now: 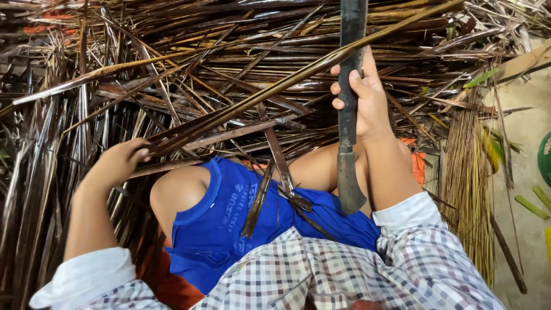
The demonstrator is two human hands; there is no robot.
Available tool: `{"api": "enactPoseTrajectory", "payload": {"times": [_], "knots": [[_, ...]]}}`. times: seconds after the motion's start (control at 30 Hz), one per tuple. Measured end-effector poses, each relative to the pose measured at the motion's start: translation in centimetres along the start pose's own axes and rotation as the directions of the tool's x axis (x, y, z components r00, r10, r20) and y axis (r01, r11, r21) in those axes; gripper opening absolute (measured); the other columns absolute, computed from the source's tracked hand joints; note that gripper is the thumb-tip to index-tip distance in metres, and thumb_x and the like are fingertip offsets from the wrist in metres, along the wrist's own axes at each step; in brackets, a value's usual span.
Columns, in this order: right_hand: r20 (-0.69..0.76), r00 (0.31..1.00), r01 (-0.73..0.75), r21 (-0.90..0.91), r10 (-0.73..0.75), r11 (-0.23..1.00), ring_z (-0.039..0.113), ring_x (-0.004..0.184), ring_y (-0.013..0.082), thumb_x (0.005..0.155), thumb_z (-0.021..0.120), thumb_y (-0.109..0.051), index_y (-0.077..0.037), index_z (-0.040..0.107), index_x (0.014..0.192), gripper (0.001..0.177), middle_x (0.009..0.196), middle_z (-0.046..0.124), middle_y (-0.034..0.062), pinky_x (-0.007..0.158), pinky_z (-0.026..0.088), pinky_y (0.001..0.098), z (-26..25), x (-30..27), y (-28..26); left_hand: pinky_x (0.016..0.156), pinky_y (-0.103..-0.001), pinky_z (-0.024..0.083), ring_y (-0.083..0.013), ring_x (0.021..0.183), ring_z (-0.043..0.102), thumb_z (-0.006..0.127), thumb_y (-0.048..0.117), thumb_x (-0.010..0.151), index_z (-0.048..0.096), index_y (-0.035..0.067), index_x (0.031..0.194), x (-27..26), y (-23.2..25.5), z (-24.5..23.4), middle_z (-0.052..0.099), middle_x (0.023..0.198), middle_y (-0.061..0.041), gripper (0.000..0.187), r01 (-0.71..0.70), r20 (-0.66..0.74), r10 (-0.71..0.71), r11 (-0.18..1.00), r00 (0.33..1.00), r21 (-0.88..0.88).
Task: Stripping the leafy parts from palm fronds using a machete while sitting on the floor.
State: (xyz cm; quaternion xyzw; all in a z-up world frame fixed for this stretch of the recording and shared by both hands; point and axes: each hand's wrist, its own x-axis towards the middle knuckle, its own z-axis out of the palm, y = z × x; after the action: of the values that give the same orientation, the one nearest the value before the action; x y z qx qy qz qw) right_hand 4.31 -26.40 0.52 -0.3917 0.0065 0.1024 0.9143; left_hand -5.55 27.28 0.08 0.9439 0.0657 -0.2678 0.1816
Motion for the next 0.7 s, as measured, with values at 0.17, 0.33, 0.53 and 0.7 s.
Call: {"api": "enactPoseTrajectory", "payload": {"times": [0.17,0.33,0.53,0.7], "knots": [[-0.024,1.000,0.015,-0.021,-0.016,1.000,0.062,0.081,0.0184,0.106,0.060,-0.012,-0.031,0.023,0.167,0.074,0.117,0.061,0.0156,0.055,0.054,0.0230,-0.8,0.4,-0.5,0.085,-0.038,0.044,-0.0275,0.080,0.065,0.045,0.017,0.114,0.068,0.019,0.127,-2.0,-4.1,-1.5,0.079,0.099,-0.011,0.027,0.246,-0.023,-0.245,0.963,0.969,0.114],[-0.069,0.998,0.008,0.024,-0.007,1.000,0.062,0.081,0.0203,0.106,0.058,-0.010,-0.034,0.019,0.168,0.077,0.118,0.062,0.0175,0.055,0.053,0.0248,-1.7,0.7,-0.5,0.101,-0.047,0.032,-0.0404,0.099,0.070,0.053,0.009,0.106,0.069,0.018,0.119,-2.2,-14.8,-0.6,0.080,0.099,-0.015,0.023,0.285,-0.223,-0.247,0.946,0.943,0.158],[-0.058,0.998,-0.012,-0.032,0.010,0.999,0.061,0.081,0.0184,0.107,0.056,-0.010,-0.028,0.023,0.167,0.071,0.117,0.060,0.0161,0.055,0.053,0.0222,-1.0,0.7,-0.7,0.088,-0.053,0.047,-0.0453,0.104,0.070,0.060,0.015,0.113,0.073,0.010,0.124,-3.2,-22.5,0.0,0.077,0.119,-0.016,0.018,0.221,-0.552,0.005,0.914,0.834,0.341],[-0.092,0.996,-0.012,-0.071,0.005,0.997,0.060,0.080,0.0194,0.111,0.047,-0.006,-0.026,0.033,0.163,0.057,0.115,0.062,0.0151,0.055,0.054,0.0227,-0.5,0.6,-1.2,0.075,-0.053,0.049,-0.0478,0.088,0.064,0.050,-0.014,0.115,0.062,-0.010,0.131,-3.7,-26.3,1.2,0.064,0.105,-0.031,0.020,0.096,-0.654,-0.165,0.985,0.738,-0.141]]}}
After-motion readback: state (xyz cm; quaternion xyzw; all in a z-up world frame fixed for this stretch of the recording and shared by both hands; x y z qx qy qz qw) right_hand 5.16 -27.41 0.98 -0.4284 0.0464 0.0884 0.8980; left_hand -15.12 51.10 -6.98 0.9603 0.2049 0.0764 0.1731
